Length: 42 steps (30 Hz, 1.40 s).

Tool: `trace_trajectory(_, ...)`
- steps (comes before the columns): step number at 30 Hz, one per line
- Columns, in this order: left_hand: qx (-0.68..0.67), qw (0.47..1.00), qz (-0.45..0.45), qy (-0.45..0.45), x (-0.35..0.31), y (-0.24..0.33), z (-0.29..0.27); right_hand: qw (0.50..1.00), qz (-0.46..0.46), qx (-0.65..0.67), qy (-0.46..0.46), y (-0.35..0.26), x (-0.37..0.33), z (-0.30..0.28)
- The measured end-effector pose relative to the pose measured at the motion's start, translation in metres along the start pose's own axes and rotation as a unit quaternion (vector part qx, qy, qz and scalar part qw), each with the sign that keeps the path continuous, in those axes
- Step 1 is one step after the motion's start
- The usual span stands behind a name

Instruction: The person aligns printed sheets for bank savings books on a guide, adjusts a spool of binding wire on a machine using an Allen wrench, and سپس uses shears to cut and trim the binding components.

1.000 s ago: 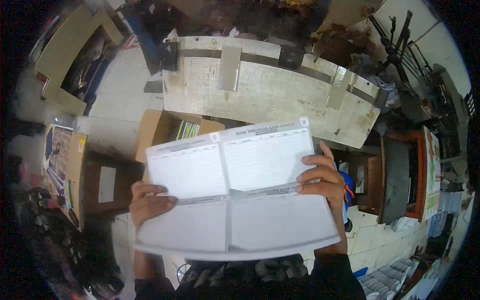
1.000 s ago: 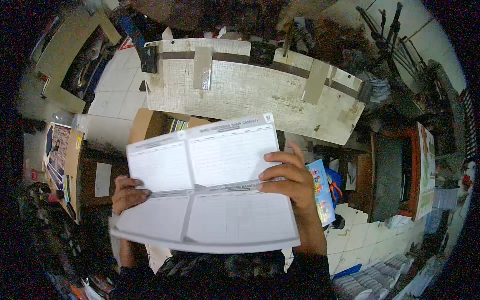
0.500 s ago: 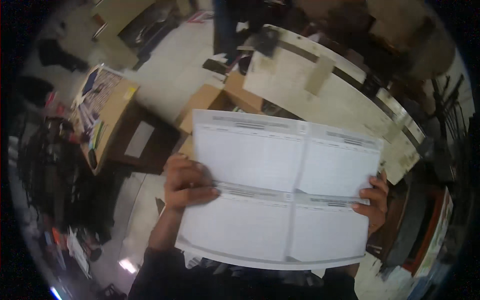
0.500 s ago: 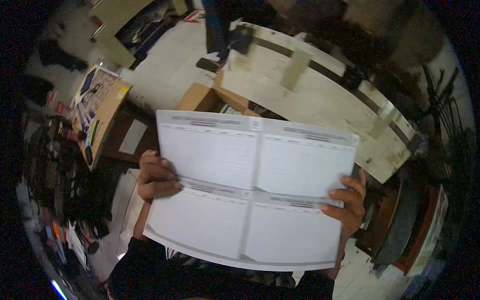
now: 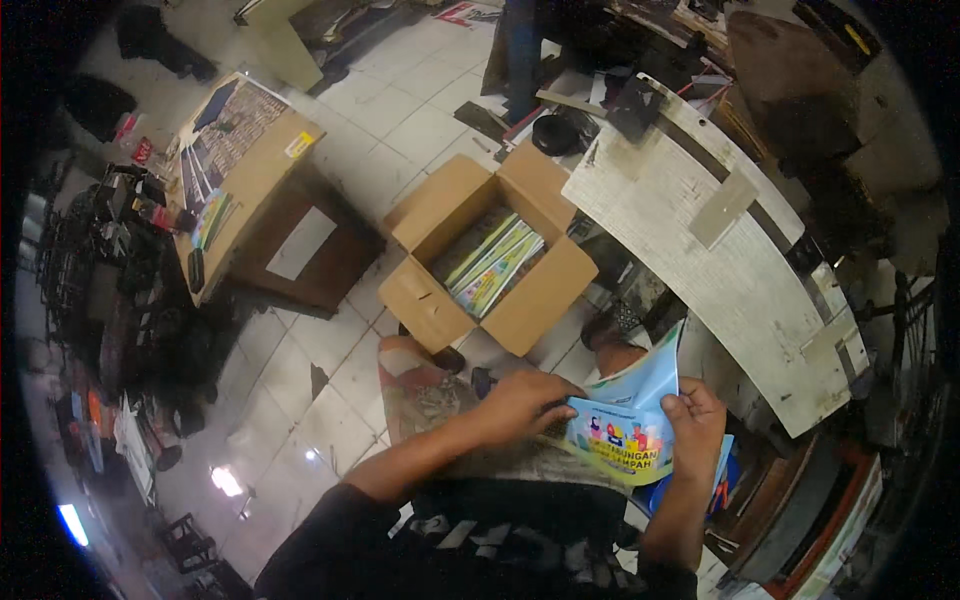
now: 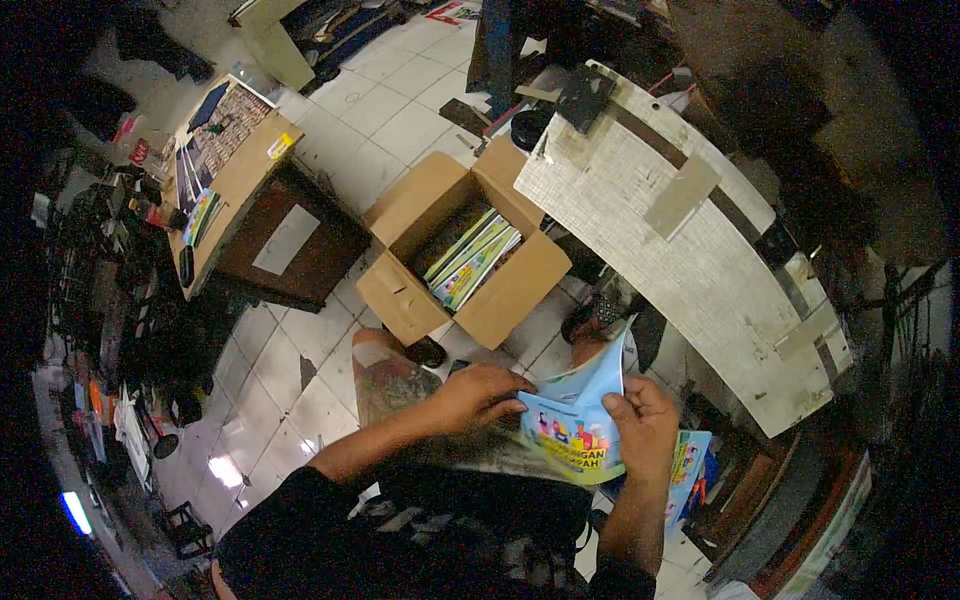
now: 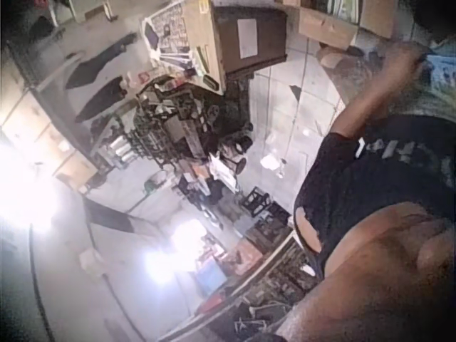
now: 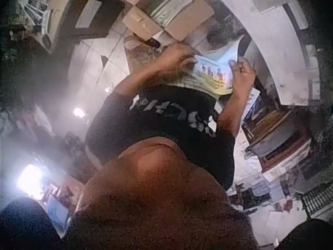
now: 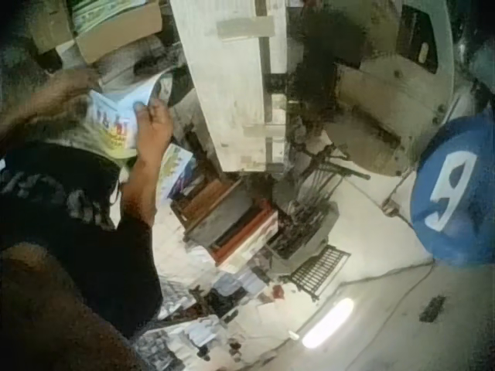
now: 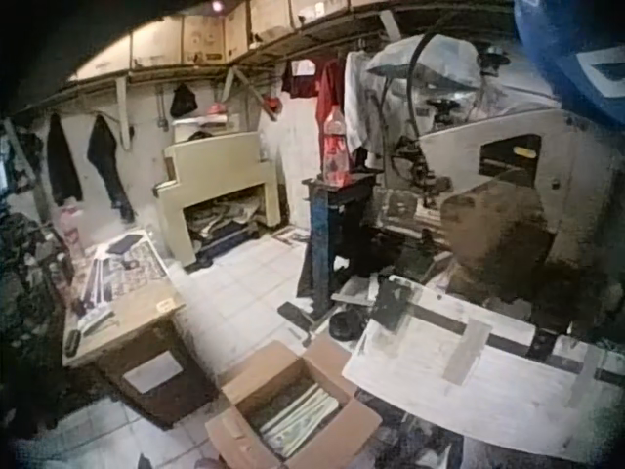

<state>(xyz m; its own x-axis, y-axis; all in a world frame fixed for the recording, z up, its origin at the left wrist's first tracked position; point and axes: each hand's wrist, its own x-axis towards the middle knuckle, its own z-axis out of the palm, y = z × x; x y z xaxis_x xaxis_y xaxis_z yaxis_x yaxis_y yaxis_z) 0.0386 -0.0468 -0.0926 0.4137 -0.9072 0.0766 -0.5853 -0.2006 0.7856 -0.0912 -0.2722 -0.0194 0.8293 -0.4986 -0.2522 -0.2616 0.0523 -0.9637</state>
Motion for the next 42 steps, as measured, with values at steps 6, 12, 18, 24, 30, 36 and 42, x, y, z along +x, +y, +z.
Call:
trace_trajectory(6,0.011,0.945,-0.303,0.122,0.024,-0.119,-0.04,0.994,-0.033,-0.075,0.078,0.011,0.007,-0.033)
trace_trajectory(12,0.212,0.863,-0.453,0.064,0.043,-0.332,-0.052,0.988,0.086,-0.095,0.081,0.061,-0.015,-0.075)
trace_trajectory(18,0.339,0.883,-0.309,0.102,0.064,-0.361,-0.036,0.799,0.166,-0.486,0.312,0.246,-0.093,-0.187)
trace_trajectory(24,0.215,0.946,-0.208,0.127,0.075,-0.279,-0.033,0.742,0.272,-0.53,0.307,0.269,-0.097,-0.13)
trace_trajectory(30,0.235,0.948,-0.203,0.071,0.039,-0.256,-0.032,0.705,0.296,-0.561,0.317,0.244,-0.097,-0.111)
trace_trajectory(36,0.252,0.933,-0.228,0.117,0.034,-0.234,-0.033,0.711,0.274,-0.562,0.324,0.244,-0.101,-0.122)
trace_trajectory(42,0.05,0.968,-0.137,0.203,0.07,-0.161,-0.046,0.824,0.188,-0.451,0.286,0.266,-0.17,-0.245)
